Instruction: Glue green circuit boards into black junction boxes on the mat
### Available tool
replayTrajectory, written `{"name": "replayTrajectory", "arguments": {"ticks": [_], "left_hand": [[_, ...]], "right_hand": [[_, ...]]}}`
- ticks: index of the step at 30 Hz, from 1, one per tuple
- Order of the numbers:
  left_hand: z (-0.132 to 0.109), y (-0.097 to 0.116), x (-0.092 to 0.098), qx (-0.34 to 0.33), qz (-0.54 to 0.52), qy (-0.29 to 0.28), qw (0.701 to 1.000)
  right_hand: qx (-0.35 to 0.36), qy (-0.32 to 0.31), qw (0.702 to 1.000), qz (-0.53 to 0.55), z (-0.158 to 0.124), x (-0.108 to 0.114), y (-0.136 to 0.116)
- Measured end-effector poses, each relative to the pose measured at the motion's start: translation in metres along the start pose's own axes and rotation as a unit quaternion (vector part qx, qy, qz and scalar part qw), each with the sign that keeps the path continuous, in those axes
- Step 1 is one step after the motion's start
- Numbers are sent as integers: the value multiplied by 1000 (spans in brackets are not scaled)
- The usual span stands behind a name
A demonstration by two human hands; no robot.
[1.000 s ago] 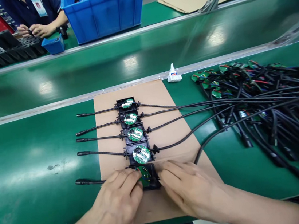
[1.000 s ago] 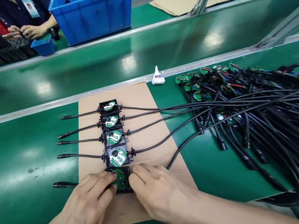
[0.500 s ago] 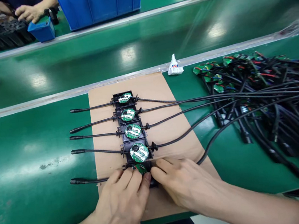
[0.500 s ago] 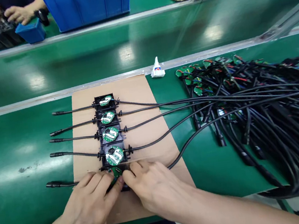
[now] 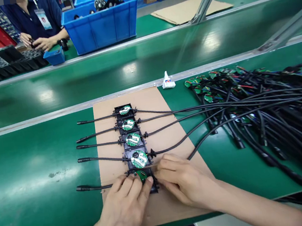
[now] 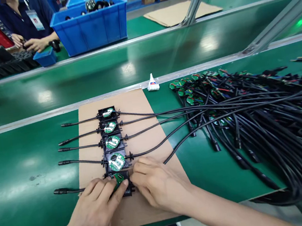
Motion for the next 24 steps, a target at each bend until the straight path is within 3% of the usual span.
{"name": "replayTrajectory", "arguments": {"ticks": [3, 6, 9, 14, 19, 24], "left_hand": [[2, -20, 22, 16, -85, 71, 994], [9, -58, 39, 74, -70, 144, 984], [16, -82, 39, 100, -50, 117, 987], [6, -71, 43, 83, -149, 94, 981], [7, -61, 46, 92, -161, 76, 980], [21, -68, 38, 105, -115, 65, 986]], "right_hand": [[-7, 11, 1000, -15, 8, 15, 14], [-44, 26, 997, -52, 17, 17, 32], [-58, 51, 995, -66, 19, 10, 41], [-26, 82, 994, -74, 2, 20, 28], [4, -6, 990, -138, 2, 30, 8], [-25, -66, 983, -172, 23, 21, 10]]}}
Point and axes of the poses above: each hand's wrist, its own z-axis towards the middle knuckle, its own x-axis out of the back of the hand, y = z × x, the point moved 5 cm from there along z, towards the middle knuckle, and after that the axes turned 13 degrees about -z, right-handed, at the moved point
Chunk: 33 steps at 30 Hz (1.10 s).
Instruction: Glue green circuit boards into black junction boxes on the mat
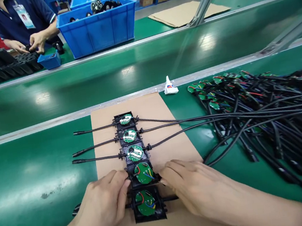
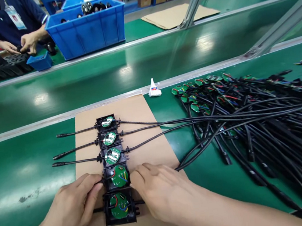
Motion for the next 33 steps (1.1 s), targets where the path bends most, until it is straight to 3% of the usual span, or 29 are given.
{"name": "replayTrajectory", "arguments": {"ticks": [11, 25, 29, 33], "left_hand": [[4, -1, -1, 11, 1, -35, 999], [13, -6, 5, 42, -80, -39, 995], [15, -2, 3, -7, 24, -30, 999], [18, 2, 0, -30, 96, -69, 992]], "right_hand": [[6, -115, 993, 25, 21, 4, 2], [55, -49, 997, -37, 33, -8, -14], [51, -43, 997, -29, 32, -10, -14], [46, -45, 998, -29, 32, -10, -13]]}}
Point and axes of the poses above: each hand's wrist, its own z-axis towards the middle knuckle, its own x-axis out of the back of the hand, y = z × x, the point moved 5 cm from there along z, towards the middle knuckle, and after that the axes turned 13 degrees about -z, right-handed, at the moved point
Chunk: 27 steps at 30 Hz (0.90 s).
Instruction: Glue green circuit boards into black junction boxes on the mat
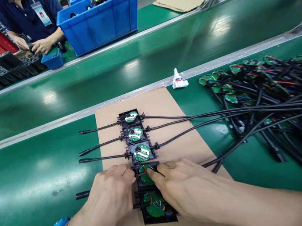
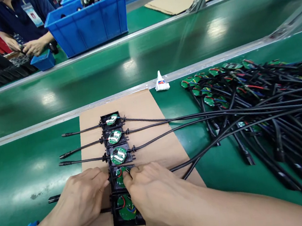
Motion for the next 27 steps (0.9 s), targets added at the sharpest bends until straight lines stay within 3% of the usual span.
{"name": "replayTrajectory", "arguments": {"ticks": [6, 12, 15, 17, 19, 23, 27], "left_hand": [[7, 4, 2, -10, 30, -17, 999], [22, 3, 1, 56, 79, -101, 990], [12, 4, 7, 59, 79, -37, 994], [-3, 11, 7, 6, 87, 41, 995], [-19, 19, -3, -51, 113, 77, 989], [-29, 28, -29, -75, 198, 39, 976], [-21, 28, -32, -67, 211, 7, 975]], "right_hand": [[0, 8, 1000, 3, -1, 2, 1], [2, 1, 1000, 0, 1, 1, 1], [-1, 4, 1000, -7, 0, 1, 0], [-2, 8, 1000, -5, 0, 1, -1], [-1, 14, 1000, -1, 0, 2, -2], [-14, -9, 999, 37, 2, 5, 2], [-57, -96, 983, 144, -3, 6, 15]]}}
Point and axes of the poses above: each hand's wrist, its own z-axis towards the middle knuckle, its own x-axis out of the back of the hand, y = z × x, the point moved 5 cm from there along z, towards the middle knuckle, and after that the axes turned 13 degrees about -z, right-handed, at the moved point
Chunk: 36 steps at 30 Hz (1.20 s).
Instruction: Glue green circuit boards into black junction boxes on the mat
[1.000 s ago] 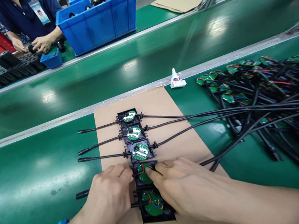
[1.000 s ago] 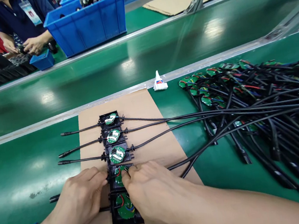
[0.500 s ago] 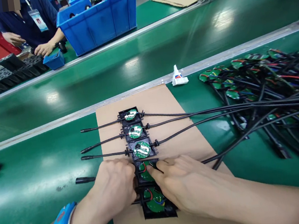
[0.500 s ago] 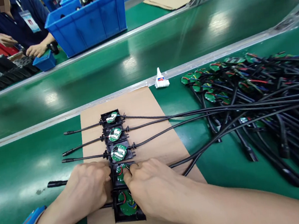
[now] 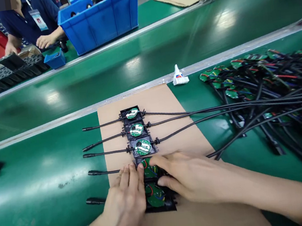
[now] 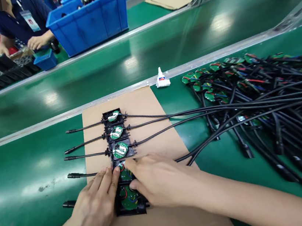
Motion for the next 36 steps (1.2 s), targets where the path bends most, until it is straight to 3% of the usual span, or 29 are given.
{"name": "replayTrajectory", "arguments": {"ticks": [3, 8, 12, 15, 20, 23, 27, 29, 33, 36], "left_hand": [[2, -9, 11, 13, -69, -3, 998], [7, -16, 31, -4, -153, 69, 986], [17, -12, 20, -88, -241, 31, 966], [19, -14, 9, -85, -273, 28, 958], [16, -14, 2, -73, -283, 39, 956], [15, -13, -1, -74, -295, 28, 952], [15, -14, -3, -69, -305, 30, 949], [15, -13, -2, -70, -304, 26, 950], [16, -11, 0, -72, -284, -9, 956], [16, -11, 2, -71, -269, -27, 960]], "right_hand": [[-21, -42, 998, 51, -9, 2, 7], [-33, -18, 999, 29, -20, 5, 7], [-34, 16, 999, 5, -20, 6, 4], [-51, 21, 998, 6, -18, 7, 8], [-24, -26, 999, 39, -17, -1, 11], [20, 78, 997, -3, -18, -6, 7], [73, 281, 950, -111, -24, -15, 2], [65, 302, 942, -134, -24, -21, 5], [34, 251, 956, -150, -21, -30, 12], [54, 255, 952, -158, -23, -31, 10]]}}
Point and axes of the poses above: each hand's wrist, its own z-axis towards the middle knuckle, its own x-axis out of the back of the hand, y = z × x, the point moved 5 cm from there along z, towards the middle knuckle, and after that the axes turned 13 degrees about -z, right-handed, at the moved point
